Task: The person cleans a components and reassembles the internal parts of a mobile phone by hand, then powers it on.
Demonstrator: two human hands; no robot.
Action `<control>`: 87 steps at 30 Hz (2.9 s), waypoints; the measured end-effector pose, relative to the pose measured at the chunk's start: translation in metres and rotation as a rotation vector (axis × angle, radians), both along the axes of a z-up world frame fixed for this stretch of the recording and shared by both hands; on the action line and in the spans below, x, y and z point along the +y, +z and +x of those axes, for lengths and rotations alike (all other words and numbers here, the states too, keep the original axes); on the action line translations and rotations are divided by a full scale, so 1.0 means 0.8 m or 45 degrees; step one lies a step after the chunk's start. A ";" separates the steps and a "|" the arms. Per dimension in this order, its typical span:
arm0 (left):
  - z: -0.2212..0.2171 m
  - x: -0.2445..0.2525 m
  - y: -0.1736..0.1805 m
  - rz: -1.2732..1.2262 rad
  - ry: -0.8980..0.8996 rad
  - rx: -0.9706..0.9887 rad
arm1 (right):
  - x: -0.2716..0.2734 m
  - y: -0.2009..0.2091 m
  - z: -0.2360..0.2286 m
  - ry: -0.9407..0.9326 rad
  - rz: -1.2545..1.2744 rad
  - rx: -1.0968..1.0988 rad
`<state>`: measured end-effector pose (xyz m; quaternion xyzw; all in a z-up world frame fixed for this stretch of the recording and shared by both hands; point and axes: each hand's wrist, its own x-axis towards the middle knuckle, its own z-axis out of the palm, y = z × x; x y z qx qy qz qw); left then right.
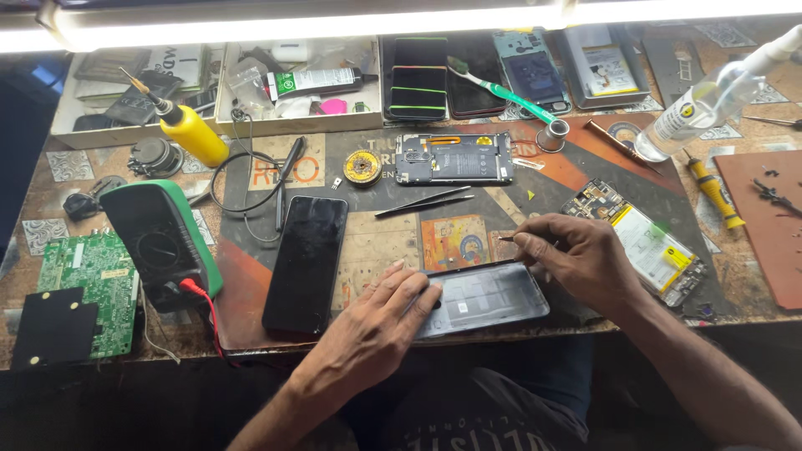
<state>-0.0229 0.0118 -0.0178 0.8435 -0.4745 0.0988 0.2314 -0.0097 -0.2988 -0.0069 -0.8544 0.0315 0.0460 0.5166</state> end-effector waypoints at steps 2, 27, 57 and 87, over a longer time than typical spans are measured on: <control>-0.001 0.000 0.004 0.031 -0.025 0.049 | -0.001 -0.002 -0.001 0.009 -0.044 -0.051; -0.015 -0.036 0.017 -0.680 0.268 0.725 | 0.064 -0.023 -0.045 0.246 0.450 -0.189; 0.026 -0.032 0.006 -0.417 0.641 0.061 | 0.044 0.049 -0.021 0.270 -0.328 -0.360; -0.014 -0.036 0.018 -0.624 0.534 0.341 | 0.048 0.016 -0.041 0.297 -0.260 -0.492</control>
